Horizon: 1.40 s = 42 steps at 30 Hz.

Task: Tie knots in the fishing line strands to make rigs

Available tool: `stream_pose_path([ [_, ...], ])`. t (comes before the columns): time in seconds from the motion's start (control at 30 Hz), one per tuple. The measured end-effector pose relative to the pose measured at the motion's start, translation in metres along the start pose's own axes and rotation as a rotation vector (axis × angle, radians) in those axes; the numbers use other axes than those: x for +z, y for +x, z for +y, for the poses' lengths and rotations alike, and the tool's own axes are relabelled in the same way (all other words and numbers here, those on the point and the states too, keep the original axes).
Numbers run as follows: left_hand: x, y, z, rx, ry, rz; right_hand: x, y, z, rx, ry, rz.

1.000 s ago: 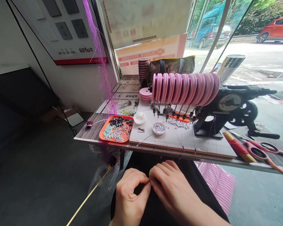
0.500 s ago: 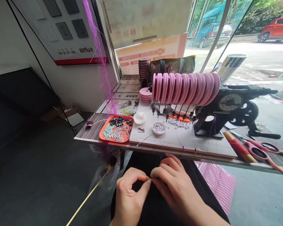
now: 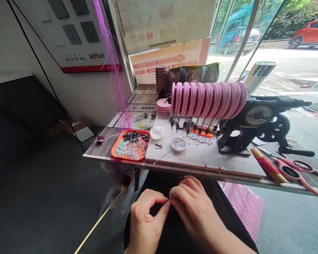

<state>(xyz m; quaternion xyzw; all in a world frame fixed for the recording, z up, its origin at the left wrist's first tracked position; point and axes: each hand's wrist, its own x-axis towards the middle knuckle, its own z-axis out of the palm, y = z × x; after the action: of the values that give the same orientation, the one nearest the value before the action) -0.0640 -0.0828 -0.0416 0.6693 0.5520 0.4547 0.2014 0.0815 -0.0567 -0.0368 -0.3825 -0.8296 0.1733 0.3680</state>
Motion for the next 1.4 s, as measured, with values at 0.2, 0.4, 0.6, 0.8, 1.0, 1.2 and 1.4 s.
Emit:
stream_pose_path([
  [0.2,-0.001,-0.001,-0.001,0.023,-0.001,0.013,0.0,0.0,-0.001,0.011,0.023,-0.002],
  [0.4,-0.001,-0.001,-0.001,0.061,-0.009,0.022,0.003,-0.001,-0.001,0.023,0.051,0.004],
  [0.6,0.0,0.0,-0.001,0.096,0.015,0.017,0.003,-0.002,-0.001,0.001,0.04,0.013],
  [0.8,0.0,-0.001,-0.001,0.097,0.071,0.021,0.005,-0.001,-0.002,-0.024,-0.063,0.025],
  [1.0,0.0,0.0,0.0,0.143,0.111,0.025,0.007,0.0,-0.004,-0.058,-0.124,0.046],
  [1.2,-0.001,0.0,0.0,0.098,0.092,0.02,0.003,0.001,-0.003,-0.039,-0.078,0.047],
  [1.4,-0.002,0.0,-0.001,0.04,0.094,0.012,-0.004,0.0,0.001,-0.037,-0.017,0.085],
])
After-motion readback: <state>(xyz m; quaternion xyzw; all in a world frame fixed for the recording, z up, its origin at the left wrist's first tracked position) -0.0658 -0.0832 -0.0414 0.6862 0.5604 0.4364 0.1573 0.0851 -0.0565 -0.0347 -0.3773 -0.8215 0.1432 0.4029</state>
